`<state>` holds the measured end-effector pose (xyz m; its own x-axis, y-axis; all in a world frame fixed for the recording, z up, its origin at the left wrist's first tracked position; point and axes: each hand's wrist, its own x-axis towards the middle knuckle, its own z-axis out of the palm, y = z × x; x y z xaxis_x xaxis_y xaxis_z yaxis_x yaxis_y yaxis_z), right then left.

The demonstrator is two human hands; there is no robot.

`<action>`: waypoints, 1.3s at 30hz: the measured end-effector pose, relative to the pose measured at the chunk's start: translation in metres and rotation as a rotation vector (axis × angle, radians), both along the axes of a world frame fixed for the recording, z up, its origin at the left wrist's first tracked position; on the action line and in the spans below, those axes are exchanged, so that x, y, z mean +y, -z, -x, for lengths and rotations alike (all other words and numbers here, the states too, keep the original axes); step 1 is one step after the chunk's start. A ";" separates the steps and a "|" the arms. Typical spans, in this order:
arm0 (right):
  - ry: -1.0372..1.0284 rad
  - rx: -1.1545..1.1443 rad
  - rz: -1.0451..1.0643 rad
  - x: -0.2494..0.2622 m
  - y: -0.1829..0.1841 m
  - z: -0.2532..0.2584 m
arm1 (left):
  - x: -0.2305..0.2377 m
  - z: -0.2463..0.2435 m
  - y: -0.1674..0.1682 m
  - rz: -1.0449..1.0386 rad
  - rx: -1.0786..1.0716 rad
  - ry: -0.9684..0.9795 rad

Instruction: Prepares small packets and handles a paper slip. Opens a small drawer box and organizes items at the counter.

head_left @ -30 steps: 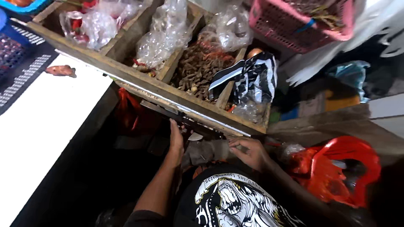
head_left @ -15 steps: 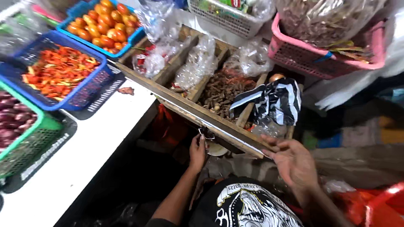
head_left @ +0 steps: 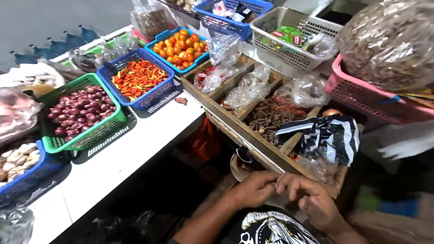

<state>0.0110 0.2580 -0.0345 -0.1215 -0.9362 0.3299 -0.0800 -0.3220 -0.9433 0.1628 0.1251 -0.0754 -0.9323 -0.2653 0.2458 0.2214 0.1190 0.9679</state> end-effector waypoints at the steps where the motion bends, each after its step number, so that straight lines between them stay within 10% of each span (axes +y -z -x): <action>1: 0.012 0.013 0.000 -0.002 0.002 -0.003 | 0.002 -0.002 -0.002 0.043 -0.011 0.043; 13: 0.143 0.071 -0.042 -0.021 0.006 -0.030 | -0.026 -0.022 0.002 0.416 -0.273 -0.024; 20: 0.570 0.960 -0.210 -0.032 0.023 0.016 | -0.077 -0.051 0.026 0.574 -0.496 -0.268; 28: 0.739 1.174 -0.307 -0.041 0.061 0.033 | -0.121 -0.091 0.052 0.343 -0.612 -0.594; 39: 0.928 1.249 -0.233 -0.044 0.066 0.028 | -0.085 -0.165 0.165 0.305 -1.389 0.073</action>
<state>-0.0173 0.2143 -0.1004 -0.4318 -0.7354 0.5223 -0.8957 0.4176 -0.1525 0.3278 0.0405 -0.2404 -0.4689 -0.3110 -0.8267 -0.8566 0.3882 0.3399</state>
